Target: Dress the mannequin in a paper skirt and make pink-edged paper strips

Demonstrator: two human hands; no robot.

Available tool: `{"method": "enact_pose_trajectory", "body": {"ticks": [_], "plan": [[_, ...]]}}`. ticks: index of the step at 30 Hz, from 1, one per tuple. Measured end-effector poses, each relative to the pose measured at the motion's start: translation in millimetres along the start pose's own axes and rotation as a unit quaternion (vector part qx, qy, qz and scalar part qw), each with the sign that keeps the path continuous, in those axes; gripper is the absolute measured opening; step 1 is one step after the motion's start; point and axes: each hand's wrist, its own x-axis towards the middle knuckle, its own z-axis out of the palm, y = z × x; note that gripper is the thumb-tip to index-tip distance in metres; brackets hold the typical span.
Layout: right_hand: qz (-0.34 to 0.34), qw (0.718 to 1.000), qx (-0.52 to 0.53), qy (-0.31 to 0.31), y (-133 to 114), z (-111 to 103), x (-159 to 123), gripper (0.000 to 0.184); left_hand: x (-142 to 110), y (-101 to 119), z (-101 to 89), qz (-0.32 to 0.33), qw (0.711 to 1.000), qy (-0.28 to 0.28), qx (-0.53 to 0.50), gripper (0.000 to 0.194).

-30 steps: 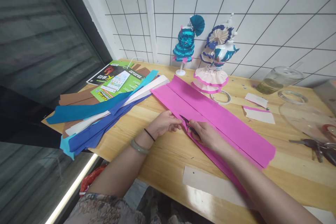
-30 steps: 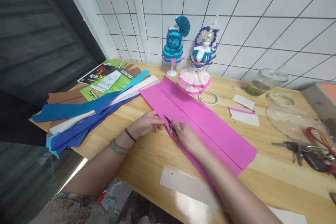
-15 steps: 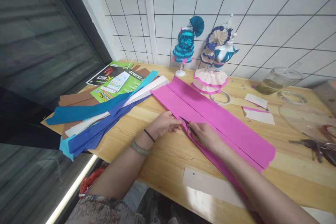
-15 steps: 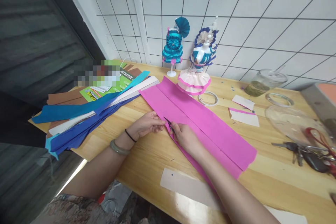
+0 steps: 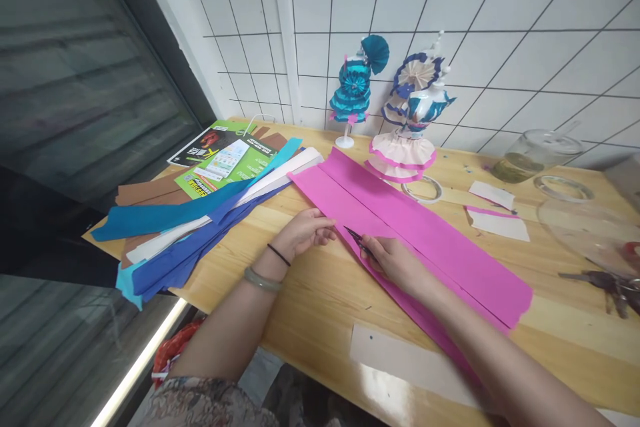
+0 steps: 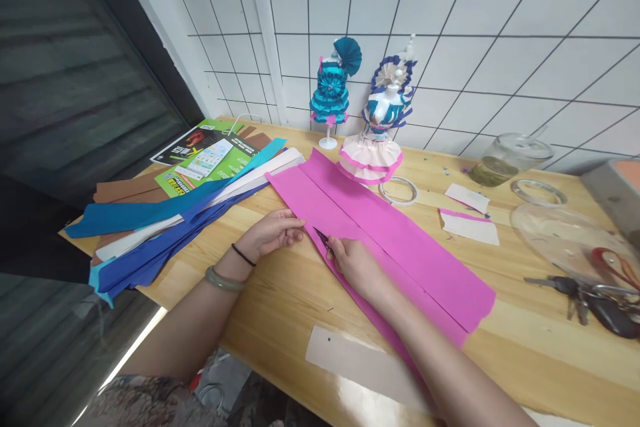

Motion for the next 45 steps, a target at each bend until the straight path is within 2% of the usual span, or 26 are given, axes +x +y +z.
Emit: {"method": "enact_pose_trajectory", "body": {"ticks": [13,30,45], "plan": [[0.036,0.998,0.041,-0.031,-3,-4,6,0.05,-2,2,1.6,-0.001,1.0,0.012,0.022,0.018],[-0.016,0.999,0.017,-0.026,-9,3,18,0.05,-1,-1,0.4,0.016,1.0,0.004,0.007,0.022],[-0.004,1.0,0.022,-0.017,-11,5,15,0.048,-1,-1,0.7,0.011,1.0,0.007,-0.004,0.021]]}}
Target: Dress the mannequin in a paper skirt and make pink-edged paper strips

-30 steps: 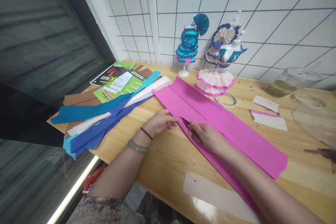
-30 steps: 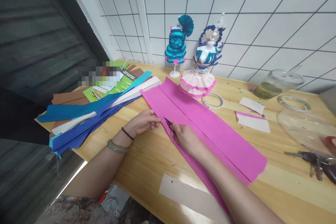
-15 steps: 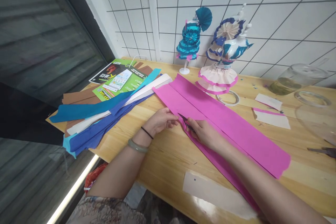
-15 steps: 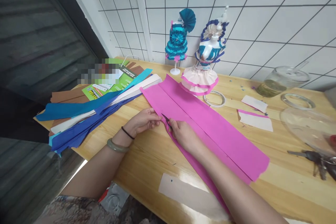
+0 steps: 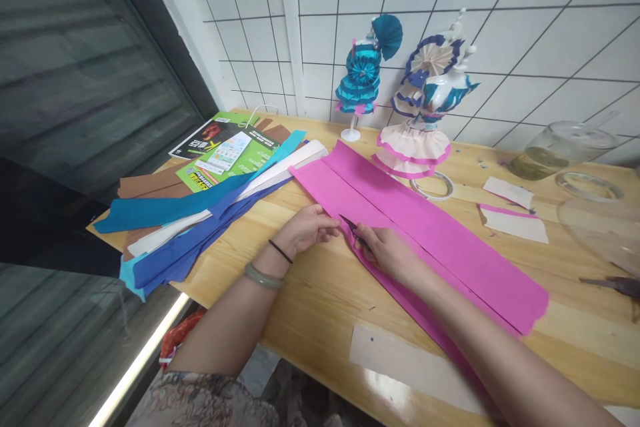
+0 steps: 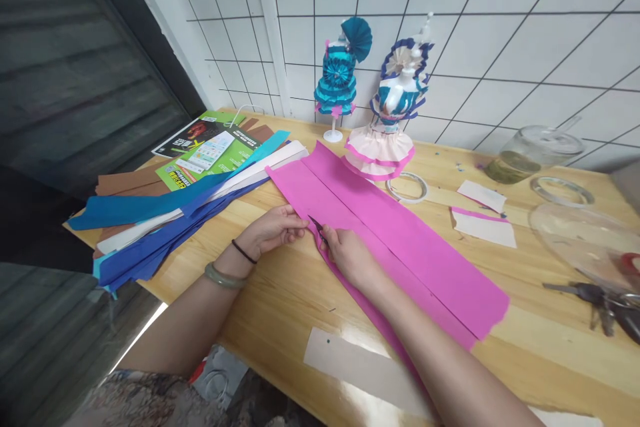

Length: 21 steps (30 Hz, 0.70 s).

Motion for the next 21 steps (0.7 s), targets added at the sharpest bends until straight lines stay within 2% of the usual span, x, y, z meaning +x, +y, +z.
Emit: {"method": "enact_pose_trajectory", "body": {"ticks": [10,21], "plan": [[0.007,0.998,-0.052,0.017,-7.9,-2.7,0.0,0.046,-0.5,-1.2,-2.1,0.005,1.0,-0.004,-0.011,0.02],[-0.002,1.0,-0.007,0.014,-3.9,0.7,0.8,0.046,1.4,-2.3,-3.5,0.011,0.999,-0.018,-0.031,0.02]]}}
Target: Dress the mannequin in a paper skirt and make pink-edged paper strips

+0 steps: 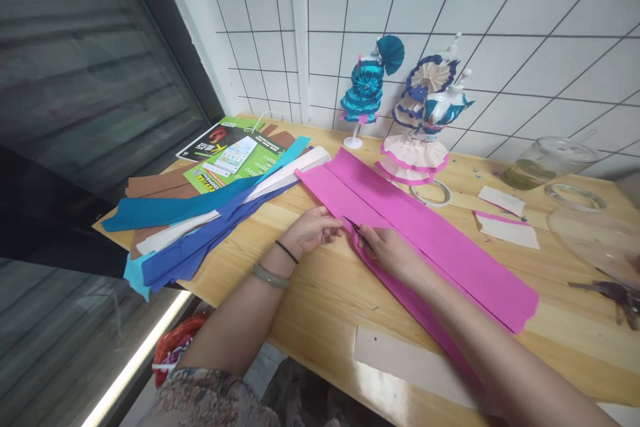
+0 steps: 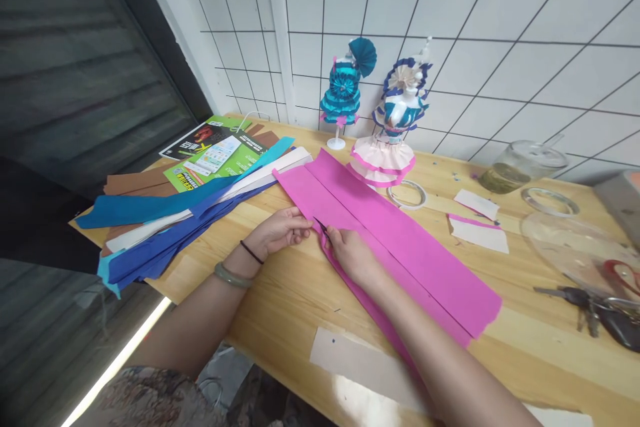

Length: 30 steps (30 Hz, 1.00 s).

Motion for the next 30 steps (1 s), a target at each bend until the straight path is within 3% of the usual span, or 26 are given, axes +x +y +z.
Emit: {"method": "enact_pose_trajectory", "body": {"ticks": [10,30], "plan": [[0.016,0.998,0.057,-0.011,2,2,6,0.046,2,-1,-0.8,0.0,1.0,-0.013,-0.001,0.023],[-0.001,1.0,0.029,-0.002,-1,8,19,0.045,-1,1,1.1,-0.001,1.0,-0.018,0.002,0.022]]}}
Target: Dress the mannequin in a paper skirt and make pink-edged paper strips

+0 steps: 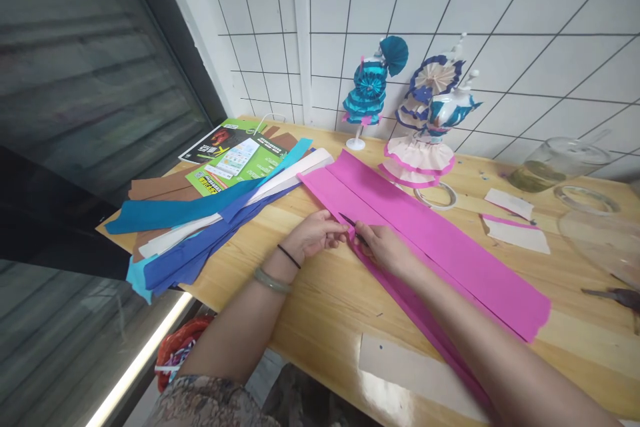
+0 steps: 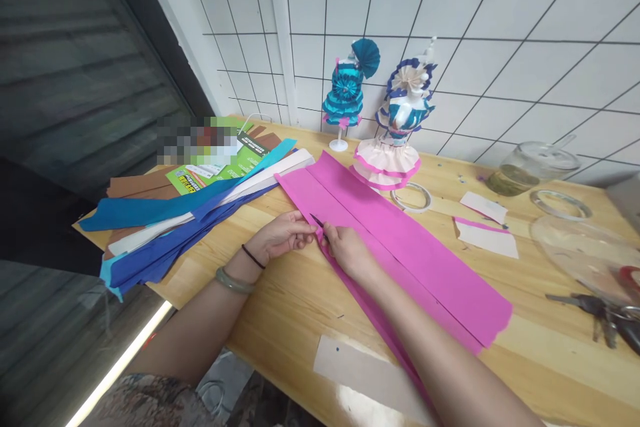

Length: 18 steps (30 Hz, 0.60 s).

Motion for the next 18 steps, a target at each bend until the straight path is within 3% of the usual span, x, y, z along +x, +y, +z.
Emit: {"method": "enact_pose_trajectory", "body": {"ticks": [9,18], "plan": [[-0.024,0.999,-0.031,0.025,-1.6,2.1,-2.6,0.045,-0.3,6.8,-7.0,0.011,0.998,0.064,0.005,0.011],[-0.024,0.999,-0.023,0.022,0.7,6.3,0.1,0.047,2.9,6.0,-9.4,0.03,0.996,0.084,-0.004,0.018]]}}
